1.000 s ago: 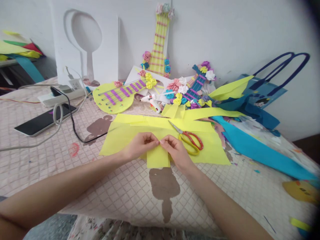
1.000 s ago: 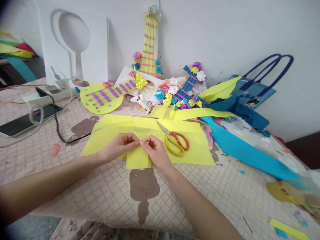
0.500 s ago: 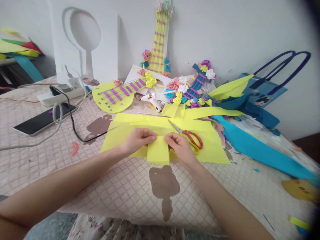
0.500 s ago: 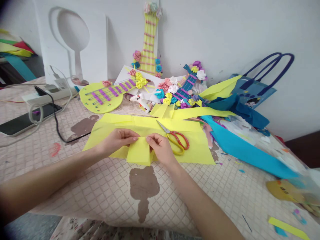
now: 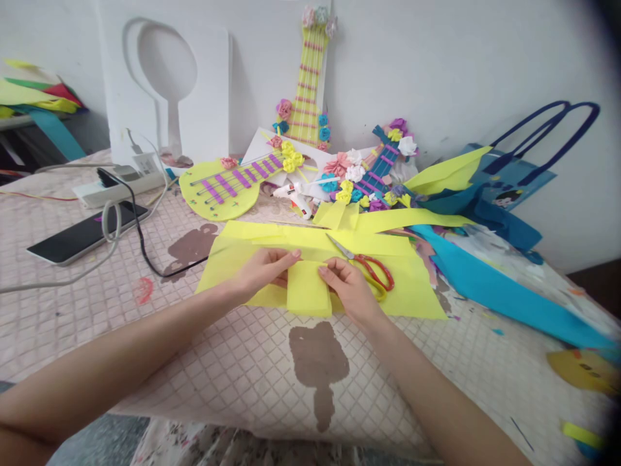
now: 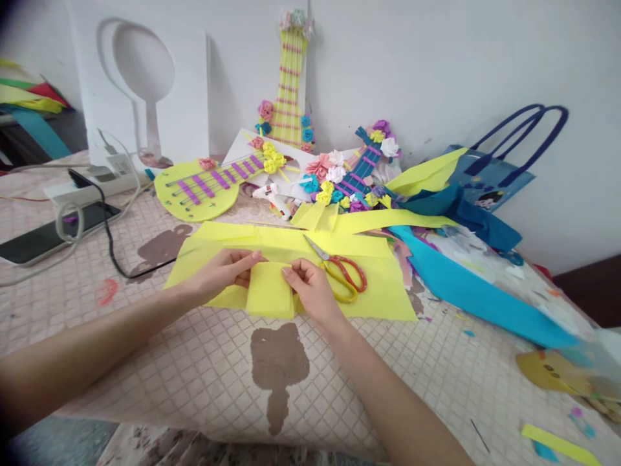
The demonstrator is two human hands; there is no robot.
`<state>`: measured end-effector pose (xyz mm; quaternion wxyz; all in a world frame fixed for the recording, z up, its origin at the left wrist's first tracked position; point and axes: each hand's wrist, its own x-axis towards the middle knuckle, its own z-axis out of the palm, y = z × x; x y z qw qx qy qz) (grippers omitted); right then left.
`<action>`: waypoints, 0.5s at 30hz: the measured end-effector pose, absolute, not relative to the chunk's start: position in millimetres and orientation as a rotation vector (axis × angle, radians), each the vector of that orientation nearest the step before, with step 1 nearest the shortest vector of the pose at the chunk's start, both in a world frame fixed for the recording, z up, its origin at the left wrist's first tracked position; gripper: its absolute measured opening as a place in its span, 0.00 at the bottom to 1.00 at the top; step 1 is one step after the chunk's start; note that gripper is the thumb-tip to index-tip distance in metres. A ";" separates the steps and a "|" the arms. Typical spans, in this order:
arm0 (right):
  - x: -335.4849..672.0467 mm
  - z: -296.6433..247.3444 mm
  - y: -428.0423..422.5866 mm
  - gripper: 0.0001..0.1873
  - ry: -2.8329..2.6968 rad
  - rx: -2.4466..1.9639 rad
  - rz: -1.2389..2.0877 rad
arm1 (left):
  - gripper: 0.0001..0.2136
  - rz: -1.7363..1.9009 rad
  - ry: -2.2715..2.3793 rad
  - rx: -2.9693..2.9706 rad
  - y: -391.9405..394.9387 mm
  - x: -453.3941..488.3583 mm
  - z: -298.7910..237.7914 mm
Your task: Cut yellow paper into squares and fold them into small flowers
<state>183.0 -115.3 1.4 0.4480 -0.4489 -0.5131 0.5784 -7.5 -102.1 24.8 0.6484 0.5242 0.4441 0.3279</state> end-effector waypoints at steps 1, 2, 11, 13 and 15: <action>183.1 1.3 -115.0 0.16 -1.264 -1.110 1.425 | 0.19 0.713 1.007 1.178 -102.1 -7.5 24.6; 183.2 1.5 -114.9 0.16 -1.261 -1.109 1.419 | 0.18 0.686 1.012 1.180 -101.9 -7.7 23.7; 180.7 6.4 -119.4 0.15 -1.232 -1.081 1.479 | 0.11 0.688 1.036 1.247 -100.3 -8.1 15.7; 180.5 6.1 -119.0 0.14 -1.243 -1.072 1.453 | 0.11 0.679 1.035 1.241 -101.3 -7.0 16.9; 180.8 5.5 -118.2 0.13 -1.253 -1.076 1.427 | 0.12 0.679 1.027 1.229 -102.1 -5.9 18.3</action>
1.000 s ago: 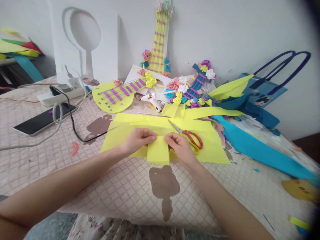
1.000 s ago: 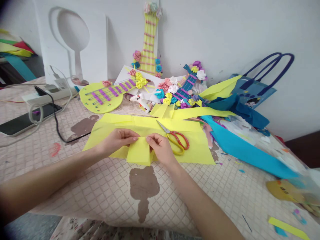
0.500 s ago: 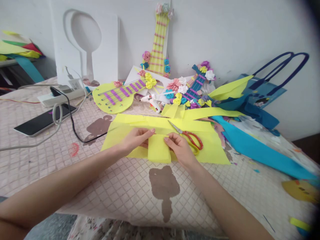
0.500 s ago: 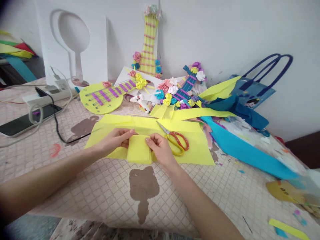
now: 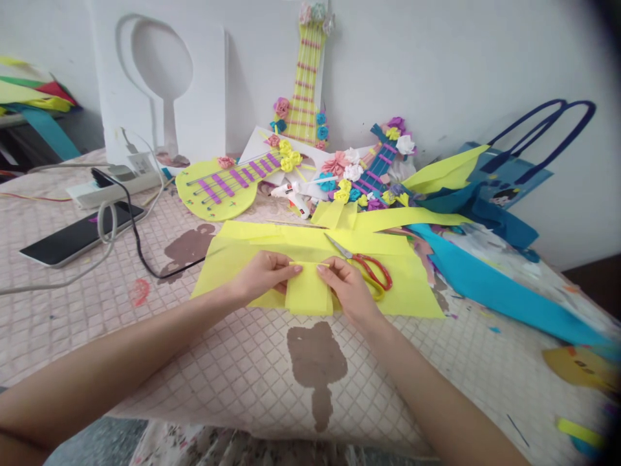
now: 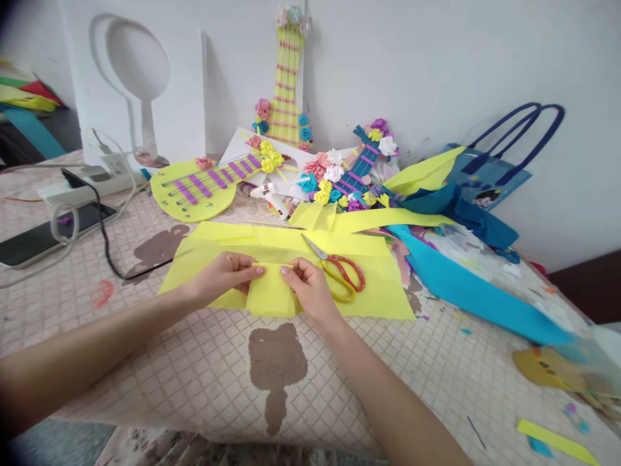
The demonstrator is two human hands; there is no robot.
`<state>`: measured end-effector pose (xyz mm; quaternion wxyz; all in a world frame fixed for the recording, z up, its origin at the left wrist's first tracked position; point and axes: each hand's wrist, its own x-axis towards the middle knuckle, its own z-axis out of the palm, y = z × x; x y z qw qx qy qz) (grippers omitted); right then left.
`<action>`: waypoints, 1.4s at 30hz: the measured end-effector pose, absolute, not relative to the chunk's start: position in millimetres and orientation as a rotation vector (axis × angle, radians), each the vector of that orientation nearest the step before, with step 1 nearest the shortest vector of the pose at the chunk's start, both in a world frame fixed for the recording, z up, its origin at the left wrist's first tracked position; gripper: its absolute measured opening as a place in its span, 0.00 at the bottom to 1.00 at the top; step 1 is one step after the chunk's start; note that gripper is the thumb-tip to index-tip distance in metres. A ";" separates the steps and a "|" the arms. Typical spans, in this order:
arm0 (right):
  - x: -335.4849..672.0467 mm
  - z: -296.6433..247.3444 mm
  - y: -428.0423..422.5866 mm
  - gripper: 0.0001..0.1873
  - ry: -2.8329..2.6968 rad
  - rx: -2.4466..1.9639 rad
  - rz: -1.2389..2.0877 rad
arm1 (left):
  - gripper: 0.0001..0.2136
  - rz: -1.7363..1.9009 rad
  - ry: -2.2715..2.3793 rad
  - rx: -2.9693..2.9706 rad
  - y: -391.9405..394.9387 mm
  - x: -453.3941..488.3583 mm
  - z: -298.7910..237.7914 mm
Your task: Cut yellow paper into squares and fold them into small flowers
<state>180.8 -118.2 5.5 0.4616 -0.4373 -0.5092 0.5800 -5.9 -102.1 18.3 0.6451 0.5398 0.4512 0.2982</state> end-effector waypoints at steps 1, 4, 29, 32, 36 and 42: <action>181.0 5.4 -117.9 0.13 -1.253 -1.081 1.419 | 0.12 0.685 1.019 1.220 -102.3 -5.4 19.1; 181.5 6.4 -117.7 0.13 -1.256 -1.097 1.408 | 0.14 0.719 0.993 1.197 -102.5 -4.4 20.4; 180.5 7.3 -118.4 0.19 -1.331 -1.164 1.525 | 0.11 0.901 1.165 1.182 -99.7 -8.0 23.3; 181.8 6.9 -116.8 0.19 -1.360 -1.200 1.463 | 0.11 0.880 1.089 1.099 -100.1 -8.1 25.8; 182.7 5.7 -115.4 0.18 -1.324 -1.197 1.451 | 0.11 0.802 0.993 1.041 -99.4 -8.1 22.0; 184.9 6.0 -115.0 0.17 -1.325 -1.186 1.447 | 0.09 0.827 1.039 1.057 -96.5 -8.9 19.6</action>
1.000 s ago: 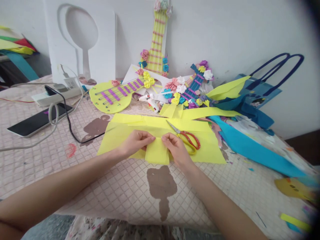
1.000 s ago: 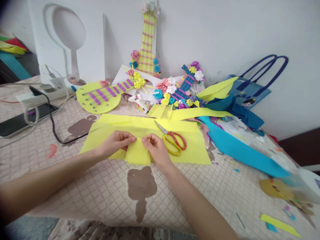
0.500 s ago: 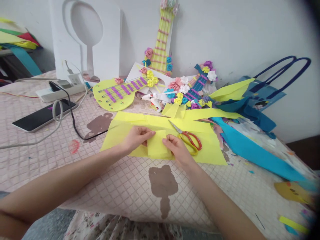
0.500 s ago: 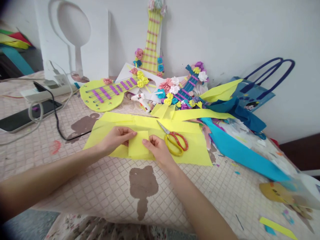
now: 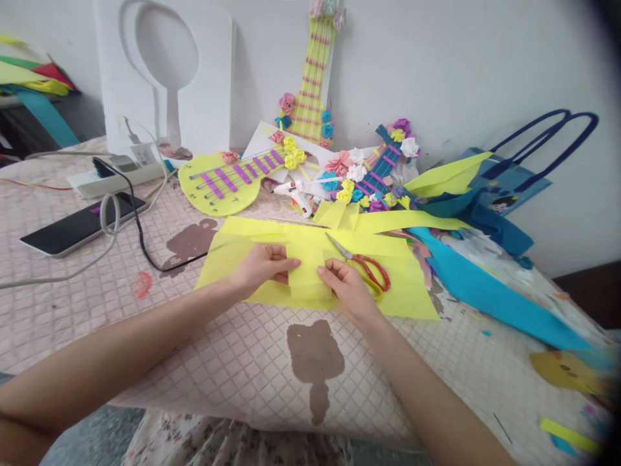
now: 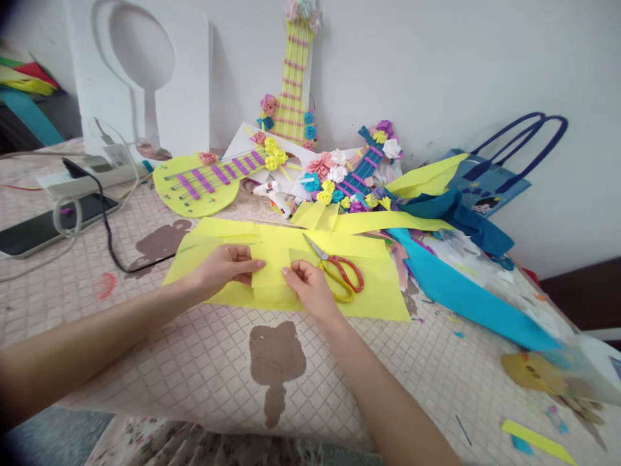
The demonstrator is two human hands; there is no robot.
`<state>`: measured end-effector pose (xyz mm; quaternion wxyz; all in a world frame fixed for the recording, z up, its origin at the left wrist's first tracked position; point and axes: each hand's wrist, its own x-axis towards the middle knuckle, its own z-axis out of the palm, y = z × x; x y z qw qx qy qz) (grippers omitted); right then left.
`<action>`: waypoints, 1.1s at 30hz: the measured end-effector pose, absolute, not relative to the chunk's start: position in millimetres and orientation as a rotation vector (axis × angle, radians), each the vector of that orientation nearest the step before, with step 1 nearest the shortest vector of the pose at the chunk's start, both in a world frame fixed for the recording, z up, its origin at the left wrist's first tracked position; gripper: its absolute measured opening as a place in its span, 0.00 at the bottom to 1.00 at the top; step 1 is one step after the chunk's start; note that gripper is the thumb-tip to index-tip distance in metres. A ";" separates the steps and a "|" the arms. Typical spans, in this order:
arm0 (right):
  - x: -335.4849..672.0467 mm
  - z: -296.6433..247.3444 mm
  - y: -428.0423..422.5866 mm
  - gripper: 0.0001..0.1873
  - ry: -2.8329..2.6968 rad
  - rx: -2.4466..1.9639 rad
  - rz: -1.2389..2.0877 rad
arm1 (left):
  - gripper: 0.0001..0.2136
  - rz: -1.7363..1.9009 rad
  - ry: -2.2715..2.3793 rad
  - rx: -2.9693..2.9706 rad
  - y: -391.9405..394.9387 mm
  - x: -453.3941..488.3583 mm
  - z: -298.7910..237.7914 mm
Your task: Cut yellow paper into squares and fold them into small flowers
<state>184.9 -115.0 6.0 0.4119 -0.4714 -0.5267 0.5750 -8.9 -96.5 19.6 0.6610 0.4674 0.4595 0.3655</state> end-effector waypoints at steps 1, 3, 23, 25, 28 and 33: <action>185.4 5.7 -114.8 0.17 -1.335 -1.188 1.445 | 0.09 0.838 1.050 1.060 -96.1 -9.2 20.2; 186.5 4.2 -114.1 0.17 -1.355 -1.193 1.431 | 0.08 0.856 1.061 1.054 -95.3 -9.7 21.1; 188.7 1.6 -112.8 0.14 -1.359 -1.146 1.415 | 0.11 0.772 0.999 1.149 -97.2 -9.5 18.8; 187.4 4.1 -114.3 0.13 -1.300 -1.116 1.470 | 0.12 0.757 0.985 1.178 -98.0 -8.9 18.4; 184.8 9.6 -117.4 0.16 -1.220 -1.036 1.606 | 0.14 0.738 0.963 1.231 -100.1 -6.7 17.1; 183.2 8.4 -119.3 0.19 -1.249 -1.028 1.674 | 0.15 0.737 0.938 1.314 -104.2 -3.9 16.8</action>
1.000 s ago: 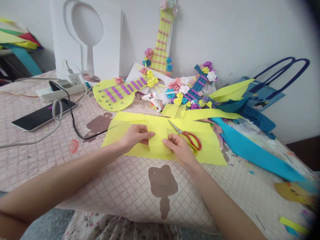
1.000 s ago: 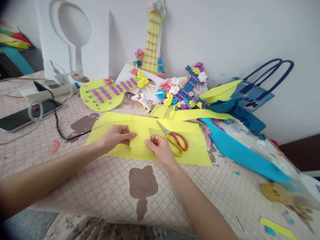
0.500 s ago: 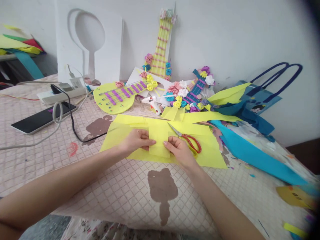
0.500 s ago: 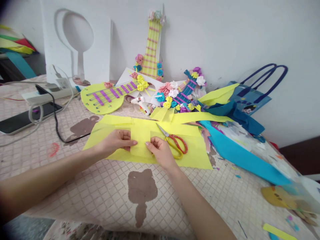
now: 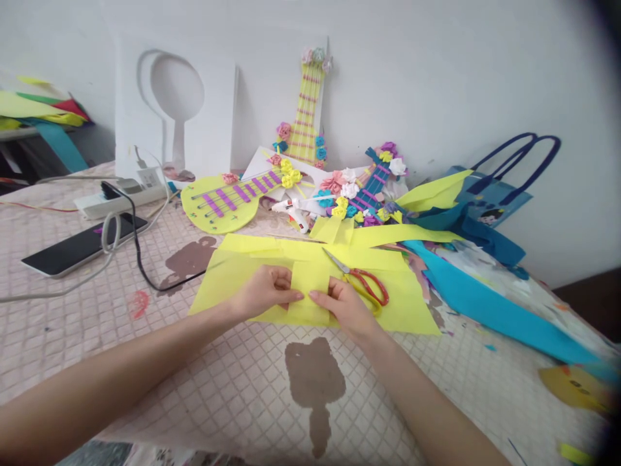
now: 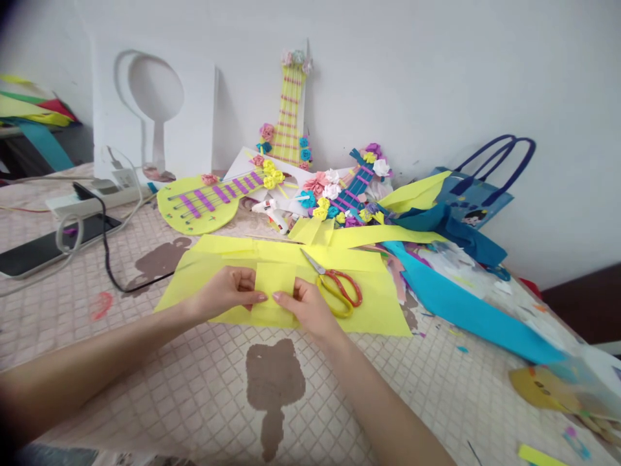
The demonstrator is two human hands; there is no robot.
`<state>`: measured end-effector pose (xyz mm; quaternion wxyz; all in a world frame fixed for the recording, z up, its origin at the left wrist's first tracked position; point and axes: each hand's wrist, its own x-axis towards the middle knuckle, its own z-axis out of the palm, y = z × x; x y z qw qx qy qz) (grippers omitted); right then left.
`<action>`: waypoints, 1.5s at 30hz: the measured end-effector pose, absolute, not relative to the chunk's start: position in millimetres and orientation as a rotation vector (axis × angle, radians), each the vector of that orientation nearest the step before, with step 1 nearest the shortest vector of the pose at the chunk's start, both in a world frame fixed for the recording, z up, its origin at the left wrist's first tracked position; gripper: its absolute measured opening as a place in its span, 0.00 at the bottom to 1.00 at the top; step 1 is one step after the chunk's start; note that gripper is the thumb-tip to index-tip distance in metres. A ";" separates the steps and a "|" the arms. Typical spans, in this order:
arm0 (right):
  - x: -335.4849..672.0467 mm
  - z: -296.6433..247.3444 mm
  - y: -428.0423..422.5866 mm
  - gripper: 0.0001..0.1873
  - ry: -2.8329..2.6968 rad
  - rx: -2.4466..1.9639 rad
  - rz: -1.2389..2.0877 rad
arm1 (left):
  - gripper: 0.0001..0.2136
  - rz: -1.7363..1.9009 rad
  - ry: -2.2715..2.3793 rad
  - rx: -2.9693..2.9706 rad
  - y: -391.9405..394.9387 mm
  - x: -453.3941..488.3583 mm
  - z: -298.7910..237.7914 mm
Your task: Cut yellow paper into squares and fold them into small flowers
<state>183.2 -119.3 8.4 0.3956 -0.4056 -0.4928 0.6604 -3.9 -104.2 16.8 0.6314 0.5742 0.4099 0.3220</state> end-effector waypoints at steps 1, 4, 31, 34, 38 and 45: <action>183.1 7.0 -119.2 0.18 -1.270 -1.029 1.651 | 0.15 0.745 0.914 1.329 -104.7 -3.8 17.7; 181.7 4.1 -119.8 0.17 -1.338 -1.029 1.591 | 0.18 0.818 0.892 1.364 -104.9 -4.2 21.6; 176.2 14.8 -131.5 0.12 -1.649 -1.078 1.548 | 0.12 0.864 0.978 1.376 -102.2 -11.2 29.0; 176.3 13.9 -133.3 0.10 -1.702 -1.096 1.519 | 0.13 0.879 0.946 1.370 -104.7 -9.3 31.1; 176.4 11.9 -134.7 0.08 -1.797 -1.161 1.420 | 0.11 0.902 0.935 1.329 -105.5 -8.1 29.3; 173.3 15.4 -136.9 0.07 -1.823 -1.170 1.428 | 0.13 0.912 0.934 1.415 -107.5 -6.3 29.8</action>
